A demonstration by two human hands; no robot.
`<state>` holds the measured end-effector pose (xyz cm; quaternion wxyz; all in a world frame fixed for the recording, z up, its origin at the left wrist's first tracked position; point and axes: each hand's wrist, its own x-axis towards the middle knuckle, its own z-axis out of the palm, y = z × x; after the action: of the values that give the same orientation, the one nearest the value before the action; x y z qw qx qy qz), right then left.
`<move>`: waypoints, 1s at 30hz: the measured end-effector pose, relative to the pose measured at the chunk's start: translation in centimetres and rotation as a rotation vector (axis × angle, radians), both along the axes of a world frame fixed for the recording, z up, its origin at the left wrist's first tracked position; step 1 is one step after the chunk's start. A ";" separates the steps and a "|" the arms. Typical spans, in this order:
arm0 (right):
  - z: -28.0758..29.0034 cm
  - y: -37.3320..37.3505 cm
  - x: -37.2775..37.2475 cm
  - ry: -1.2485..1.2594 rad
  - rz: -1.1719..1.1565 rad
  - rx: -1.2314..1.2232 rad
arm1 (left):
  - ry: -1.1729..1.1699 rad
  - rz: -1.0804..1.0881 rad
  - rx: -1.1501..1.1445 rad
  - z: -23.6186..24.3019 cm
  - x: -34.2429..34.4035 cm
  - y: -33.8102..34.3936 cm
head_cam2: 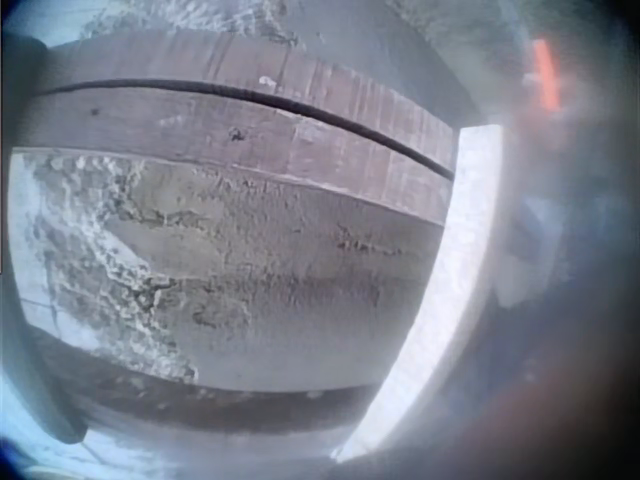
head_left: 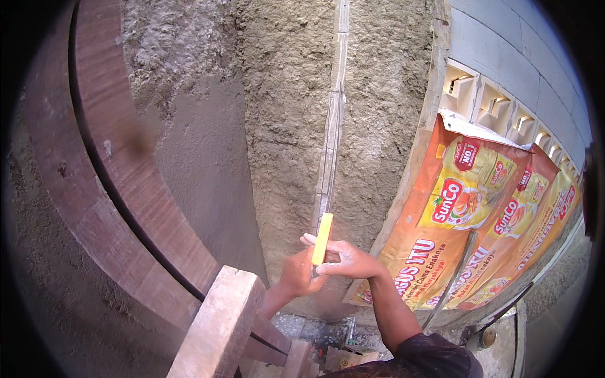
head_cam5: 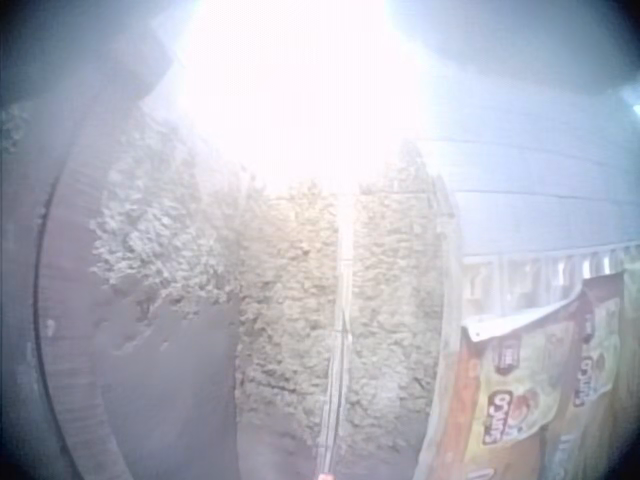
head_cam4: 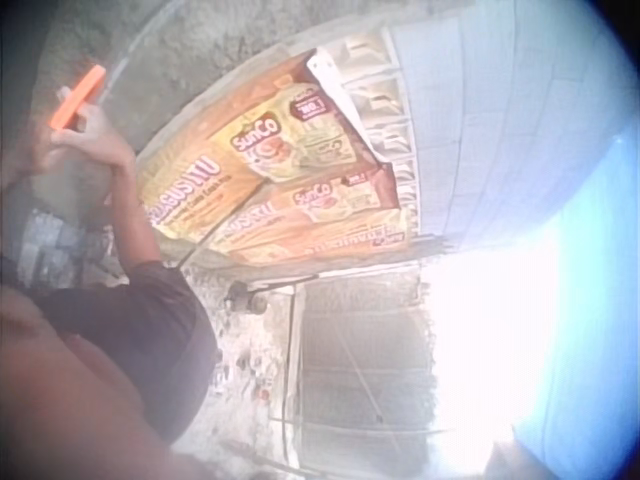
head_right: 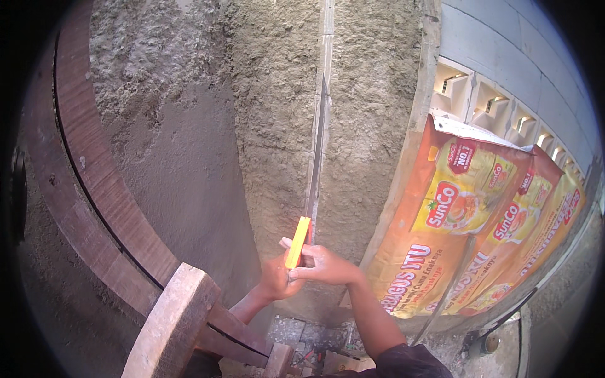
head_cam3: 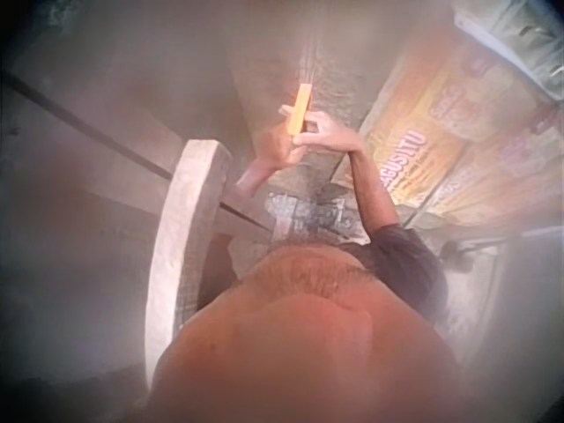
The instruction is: The person smooths wet plaster onto a wall using a long metal leveling tool, repeatedly sliding it vertically and horizontally over the surface while standing on a wooden scaffold.
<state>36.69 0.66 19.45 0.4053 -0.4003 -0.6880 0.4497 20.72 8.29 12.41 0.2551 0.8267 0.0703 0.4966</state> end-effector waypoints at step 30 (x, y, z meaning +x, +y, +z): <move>20.7 22.5 9.7 -0.221 -1.318 0.637 | -0.105 -0.033 -0.281 -0.6 6.5 2.0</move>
<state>46.43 23.19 40.12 0.6162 -0.6364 -0.4387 -0.1512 27.24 10.29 11.78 0.3796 0.7569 0.1122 0.5201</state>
